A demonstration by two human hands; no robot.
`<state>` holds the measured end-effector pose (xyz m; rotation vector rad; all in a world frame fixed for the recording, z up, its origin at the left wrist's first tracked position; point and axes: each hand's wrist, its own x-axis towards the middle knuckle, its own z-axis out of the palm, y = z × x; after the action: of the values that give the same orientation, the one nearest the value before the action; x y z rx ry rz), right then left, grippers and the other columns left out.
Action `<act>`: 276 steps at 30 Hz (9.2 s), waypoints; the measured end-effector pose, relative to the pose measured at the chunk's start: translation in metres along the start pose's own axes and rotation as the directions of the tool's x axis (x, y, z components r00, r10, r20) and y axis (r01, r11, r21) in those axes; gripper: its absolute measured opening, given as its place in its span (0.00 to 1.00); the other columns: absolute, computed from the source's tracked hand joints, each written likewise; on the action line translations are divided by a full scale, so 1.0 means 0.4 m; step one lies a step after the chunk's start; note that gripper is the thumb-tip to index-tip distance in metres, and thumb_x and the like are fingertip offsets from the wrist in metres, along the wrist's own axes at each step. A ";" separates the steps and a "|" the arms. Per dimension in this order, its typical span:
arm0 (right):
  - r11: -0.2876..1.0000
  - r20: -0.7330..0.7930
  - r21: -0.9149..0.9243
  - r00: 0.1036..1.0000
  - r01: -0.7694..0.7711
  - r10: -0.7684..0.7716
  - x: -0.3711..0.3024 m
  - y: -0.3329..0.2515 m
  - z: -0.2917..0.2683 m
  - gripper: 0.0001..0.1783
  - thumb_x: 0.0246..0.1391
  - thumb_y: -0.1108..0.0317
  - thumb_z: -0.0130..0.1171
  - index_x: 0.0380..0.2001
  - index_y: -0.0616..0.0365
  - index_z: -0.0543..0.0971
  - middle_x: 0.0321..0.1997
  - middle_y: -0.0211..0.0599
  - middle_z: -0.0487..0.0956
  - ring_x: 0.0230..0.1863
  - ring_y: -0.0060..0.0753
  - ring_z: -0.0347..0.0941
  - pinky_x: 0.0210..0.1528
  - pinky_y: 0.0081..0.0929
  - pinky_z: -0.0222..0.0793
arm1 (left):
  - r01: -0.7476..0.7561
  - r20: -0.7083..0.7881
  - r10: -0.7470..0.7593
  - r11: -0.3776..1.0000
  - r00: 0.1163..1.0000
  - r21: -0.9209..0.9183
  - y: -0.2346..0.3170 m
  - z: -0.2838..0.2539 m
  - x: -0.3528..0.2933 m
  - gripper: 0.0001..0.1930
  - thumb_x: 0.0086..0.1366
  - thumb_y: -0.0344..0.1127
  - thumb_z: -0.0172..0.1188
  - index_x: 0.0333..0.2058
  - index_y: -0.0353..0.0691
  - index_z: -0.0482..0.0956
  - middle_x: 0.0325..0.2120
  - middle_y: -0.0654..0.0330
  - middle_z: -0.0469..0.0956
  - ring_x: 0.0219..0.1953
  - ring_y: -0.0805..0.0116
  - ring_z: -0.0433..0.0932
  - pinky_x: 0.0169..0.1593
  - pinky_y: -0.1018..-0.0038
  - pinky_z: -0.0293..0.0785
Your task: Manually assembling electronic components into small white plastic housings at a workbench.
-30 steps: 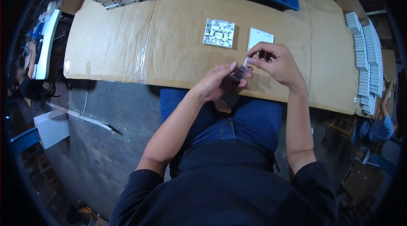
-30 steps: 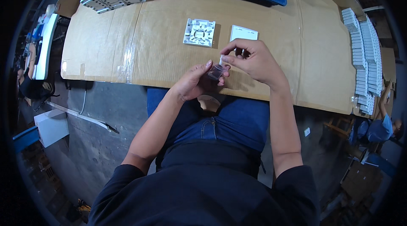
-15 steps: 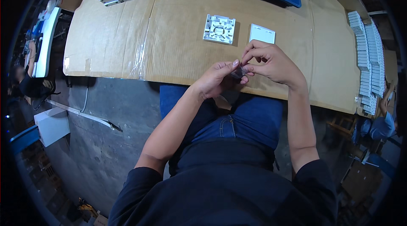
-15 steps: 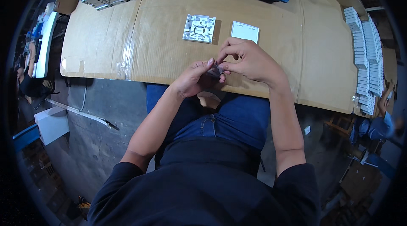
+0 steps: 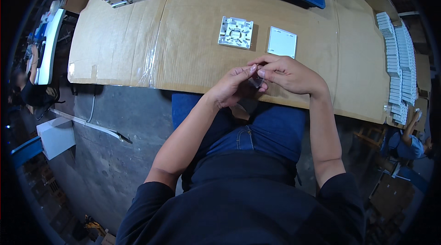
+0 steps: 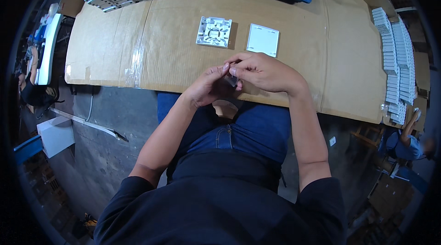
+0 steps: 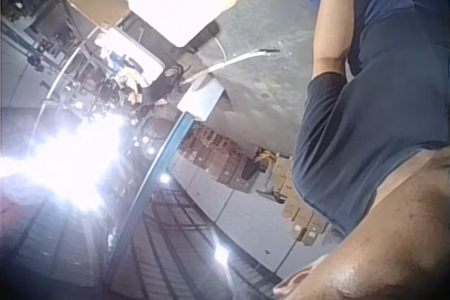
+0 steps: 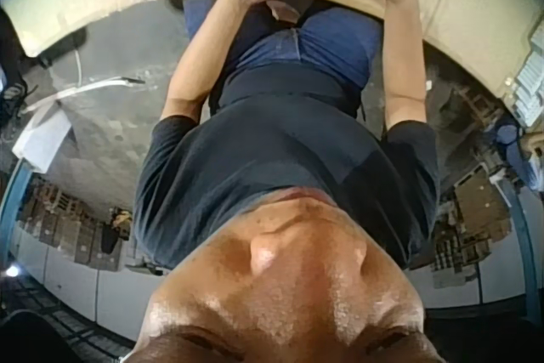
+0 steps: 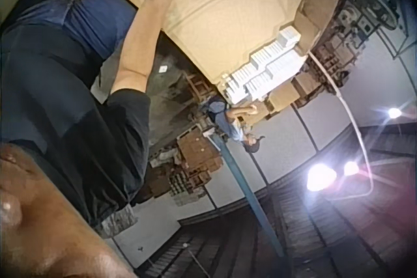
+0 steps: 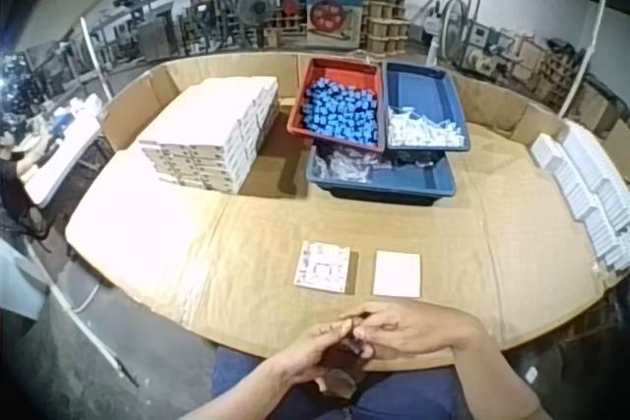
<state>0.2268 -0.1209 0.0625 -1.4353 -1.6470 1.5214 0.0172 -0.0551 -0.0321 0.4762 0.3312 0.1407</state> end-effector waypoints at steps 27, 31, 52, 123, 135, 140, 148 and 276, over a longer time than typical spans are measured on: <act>0.993 -0.104 0.078 0.992 0.084 -0.075 0.028 0.033 -0.061 0.21 0.72 0.57 0.54 0.44 0.68 0.83 0.47 0.38 0.84 0.40 0.24 0.80 0.46 0.26 0.75 | -0.045 0.047 0.046 0.999 0.998 -0.026 0.016 0.029 0.002 0.27 0.79 0.52 0.46 0.59 0.33 0.74 0.47 0.54 0.82 0.48 0.66 0.82 0.58 0.68 0.78; 1.000 -0.324 0.023 0.946 0.009 -0.001 0.052 0.070 -0.208 0.13 0.70 0.66 0.55 0.45 0.64 0.84 0.44 0.35 0.85 0.42 0.23 0.79 0.47 0.25 0.75 | -0.009 -0.002 0.009 0.999 1.000 0.050 0.025 0.032 -0.005 0.33 0.80 0.57 0.38 0.64 0.32 0.71 0.50 0.57 0.82 0.49 0.67 0.82 0.59 0.69 0.77; 0.639 -0.844 -0.534 0.399 -0.554 -0.359 0.215 0.169 -0.893 0.16 0.56 0.50 0.68 0.37 0.49 0.87 0.44 0.36 0.84 0.51 0.44 0.80 0.50 0.41 0.75 | 0.102 0.099 -0.092 0.991 0.991 -0.091 0.047 0.032 0.021 0.32 0.81 0.54 0.38 0.67 0.30 0.66 0.54 0.53 0.80 0.51 0.65 0.80 0.59 0.71 0.75; 0.937 -0.535 -0.323 0.842 -0.135 -0.063 -0.095 -0.056 0.018 0.08 0.53 0.69 0.68 0.36 0.59 0.86 0.32 0.38 0.79 0.27 0.35 0.71 0.33 0.31 0.67 | 0.025 0.016 -0.024 0.997 1.000 -0.076 0.022 0.058 0.009 0.25 0.78 0.51 0.50 0.55 0.34 0.78 0.42 0.59 0.84 0.40 0.69 0.82 0.49 0.71 0.79; 0.965 -0.322 -0.260 0.945 -0.021 -0.066 -0.019 -0.074 -0.002 0.08 0.52 0.71 0.64 0.35 0.63 0.84 0.38 0.37 0.81 0.39 0.39 0.79 0.45 0.31 0.74 | -0.047 0.067 0.050 0.998 0.996 -0.048 0.010 0.029 0.018 0.21 0.77 0.47 0.55 0.55 0.34 0.78 0.46 0.55 0.83 0.48 0.65 0.82 0.55 0.68 0.78; 0.916 -0.261 -0.401 0.962 -0.029 -0.084 -0.032 -0.080 -0.007 0.08 0.55 0.70 0.64 0.35 0.64 0.85 0.42 0.41 0.82 0.47 0.41 0.79 0.51 0.32 0.73 | -0.053 0.040 0.053 0.999 0.998 -0.003 0.010 0.038 0.014 0.20 0.77 0.46 0.55 0.52 0.34 0.79 0.43 0.56 0.83 0.45 0.66 0.83 0.54 0.69 0.78; 0.975 -0.158 -0.219 0.987 -0.039 0.003 -0.048 -0.082 0.006 0.07 0.59 0.70 0.65 0.36 0.62 0.85 0.49 0.38 0.82 0.49 0.35 0.78 0.52 0.33 0.73 | -0.151 -0.063 0.151 0.989 0.987 0.007 -0.015 0.054 0.004 0.19 0.78 0.47 0.53 0.49 0.34 0.79 0.39 0.58 0.83 0.41 0.68 0.84 0.51 0.71 0.79; 0.731 -0.643 0.552 0.763 0.402 0.067 -0.060 0.008 0.195 0.16 0.59 0.84 0.62 0.49 0.62 0.75 0.44 0.36 0.80 0.46 0.23 0.78 0.46 0.23 0.82 | -0.366 -0.267 0.585 0.738 0.766 0.567 0.018 0.182 -0.088 0.15 0.67 0.24 0.65 0.51 0.34 0.76 0.38 0.67 0.78 0.40 0.80 0.77 0.48 0.82 0.73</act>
<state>0.1685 -0.1754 0.0456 -1.1319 -0.6786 1.1374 0.0090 -0.0870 0.0421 1.0438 0.6841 0.7082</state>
